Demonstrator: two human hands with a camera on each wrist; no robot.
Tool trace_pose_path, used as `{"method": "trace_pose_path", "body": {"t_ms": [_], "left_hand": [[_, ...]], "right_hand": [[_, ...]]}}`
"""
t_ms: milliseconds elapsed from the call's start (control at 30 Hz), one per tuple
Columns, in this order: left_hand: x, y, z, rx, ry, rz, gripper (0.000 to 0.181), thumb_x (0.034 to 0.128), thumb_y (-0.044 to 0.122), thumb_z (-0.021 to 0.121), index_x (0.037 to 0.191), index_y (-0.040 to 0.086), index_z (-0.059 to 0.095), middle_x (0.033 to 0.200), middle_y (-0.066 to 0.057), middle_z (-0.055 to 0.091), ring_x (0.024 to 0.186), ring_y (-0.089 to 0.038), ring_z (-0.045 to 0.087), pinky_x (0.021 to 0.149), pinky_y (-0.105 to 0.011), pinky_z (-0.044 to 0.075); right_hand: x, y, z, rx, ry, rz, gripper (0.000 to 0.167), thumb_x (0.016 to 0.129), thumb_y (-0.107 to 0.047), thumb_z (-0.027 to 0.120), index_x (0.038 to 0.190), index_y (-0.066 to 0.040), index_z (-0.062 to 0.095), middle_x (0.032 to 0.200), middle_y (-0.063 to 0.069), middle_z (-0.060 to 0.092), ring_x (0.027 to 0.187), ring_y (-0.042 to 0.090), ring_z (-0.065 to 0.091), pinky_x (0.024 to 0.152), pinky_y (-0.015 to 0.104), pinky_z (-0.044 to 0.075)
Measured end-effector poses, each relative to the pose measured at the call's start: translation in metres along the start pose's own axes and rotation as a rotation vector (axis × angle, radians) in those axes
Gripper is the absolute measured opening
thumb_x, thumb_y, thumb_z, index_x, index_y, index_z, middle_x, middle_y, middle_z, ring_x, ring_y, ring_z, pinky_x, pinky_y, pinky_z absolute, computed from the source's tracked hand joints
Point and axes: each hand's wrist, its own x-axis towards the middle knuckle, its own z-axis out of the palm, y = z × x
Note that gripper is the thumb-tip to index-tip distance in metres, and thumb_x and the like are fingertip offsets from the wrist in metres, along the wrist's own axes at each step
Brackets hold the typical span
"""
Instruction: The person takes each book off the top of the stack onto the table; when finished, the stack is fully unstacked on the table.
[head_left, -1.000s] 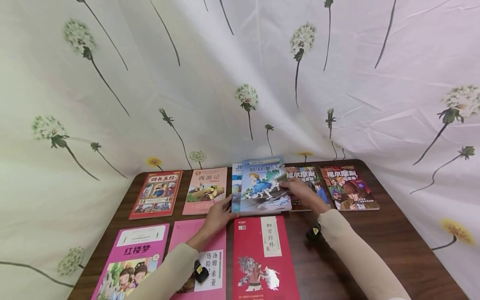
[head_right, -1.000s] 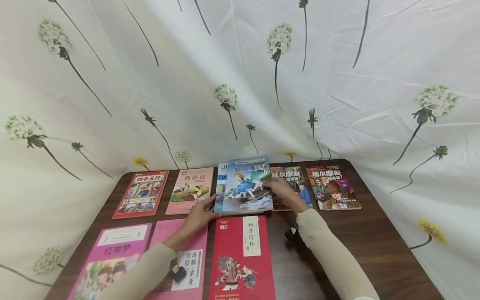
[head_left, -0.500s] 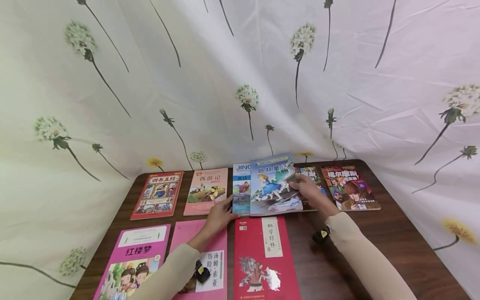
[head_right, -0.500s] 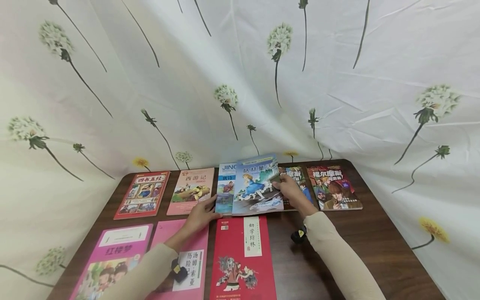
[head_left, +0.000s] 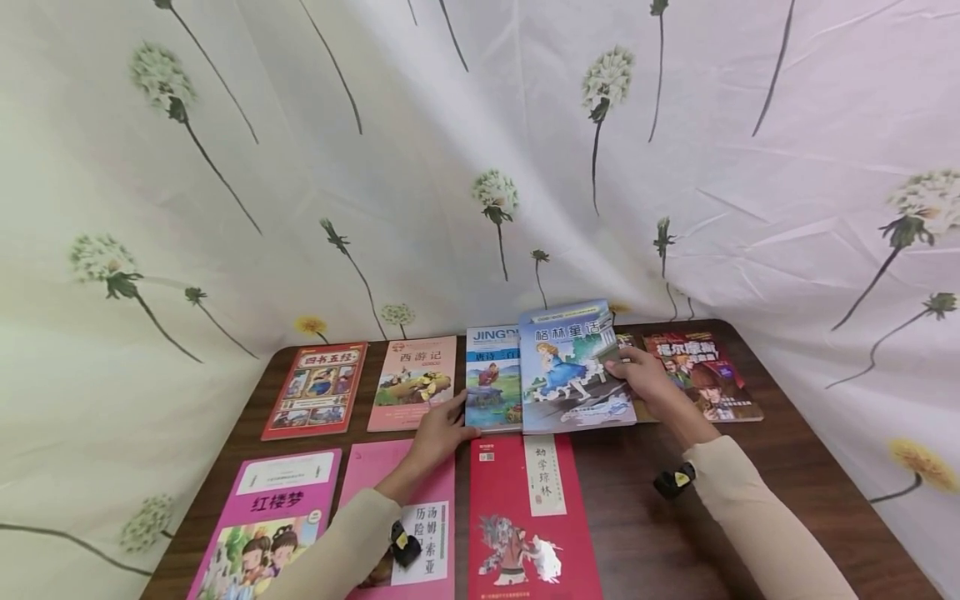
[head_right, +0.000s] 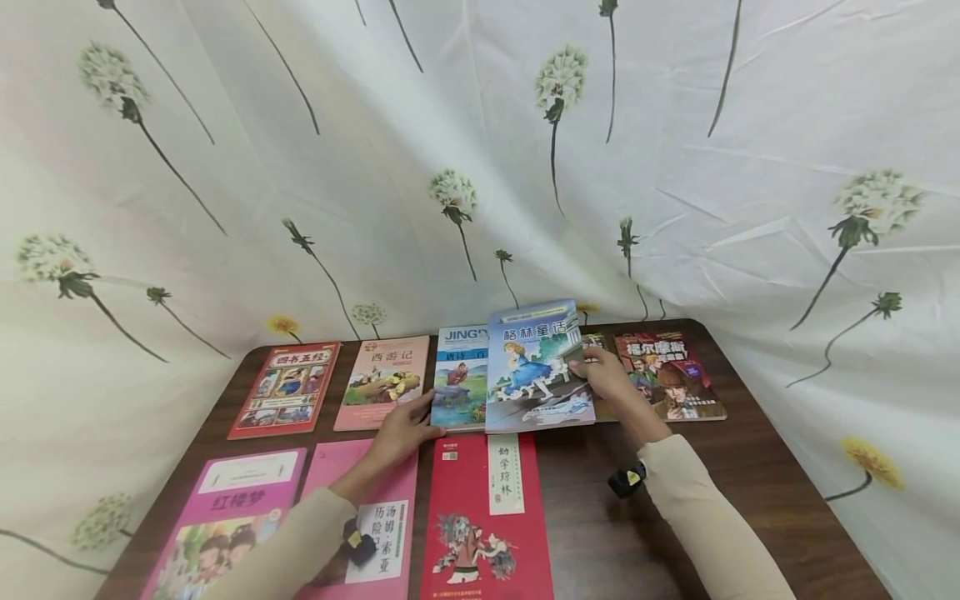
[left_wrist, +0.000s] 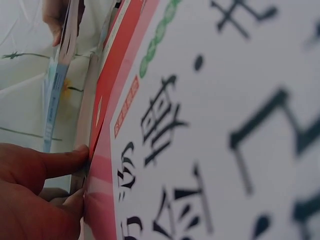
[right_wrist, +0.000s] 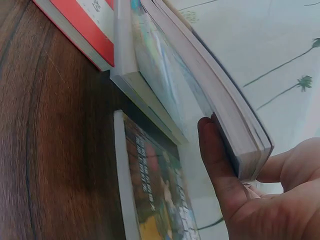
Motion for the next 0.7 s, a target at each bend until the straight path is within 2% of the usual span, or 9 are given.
{"method": "trace_pose_path", "body": {"t_ms": [133,267,333,500,700], "left_hand": [[0.0,0.0,0.0,-0.001,0.005,0.005,0.077,0.0918,-0.001,0.078,0.16,-0.002,0.043,0.168,-0.023,0.038,0.147,-0.044,0.048,0.111,-0.047,0.053],[-0.001,0.001,-0.001,-0.007,-0.002,0.0,0.076,0.0926,-0.002,0.078,0.16,-0.002,0.042,0.168,-0.024,0.038,0.147,-0.044,0.049,0.11,-0.048,0.053],[-0.002,0.001,-0.001,-0.009,-0.002,-0.006,0.076,0.0928,-0.002,0.077,0.16,-0.002,0.042,0.168,-0.024,0.038,0.147,-0.044,0.049,0.11,-0.048,0.053],[-0.002,0.001,0.0,-0.007,0.0,-0.003,0.076,0.0929,-0.001,0.078,0.16,-0.002,0.043,0.167,-0.026,0.039,0.146,-0.046,0.049,0.11,-0.049,0.053],[-0.002,0.002,0.0,-0.016,0.005,0.01,0.076,0.092,-0.002,0.079,0.159,-0.003,0.044,0.167,-0.026,0.04,0.146,-0.046,0.049,0.11,-0.049,0.053]], "right_hand": [[-0.01,-0.002,-0.009,-0.033,-0.006,-0.003,0.065,0.113,-0.027,0.054,0.163,0.006,0.03,0.093,-0.001,0.065,0.072,0.008,0.057,0.064,0.028,0.051],[-0.018,0.0,-0.017,-0.03,0.009,0.008,0.063,0.112,-0.028,0.055,0.16,0.007,0.034,0.11,0.01,0.066,0.083,0.011,0.062,0.072,0.03,0.056],[-0.022,0.001,-0.02,-0.035,0.022,0.006,0.062,0.111,-0.028,0.056,0.158,0.008,0.037,0.113,0.012,0.065,0.084,0.011,0.063,0.071,0.029,0.057],[-0.034,0.002,-0.028,-0.04,0.036,-0.011,0.058,0.111,-0.025,0.057,0.155,0.008,0.04,0.107,0.008,0.065,0.08,0.01,0.064,0.068,0.028,0.057],[-0.053,0.004,-0.04,-0.024,0.014,-0.013,0.061,0.111,-0.024,0.056,0.158,0.009,0.034,0.095,0.001,0.065,0.074,0.008,0.064,0.063,0.029,0.057]]}}
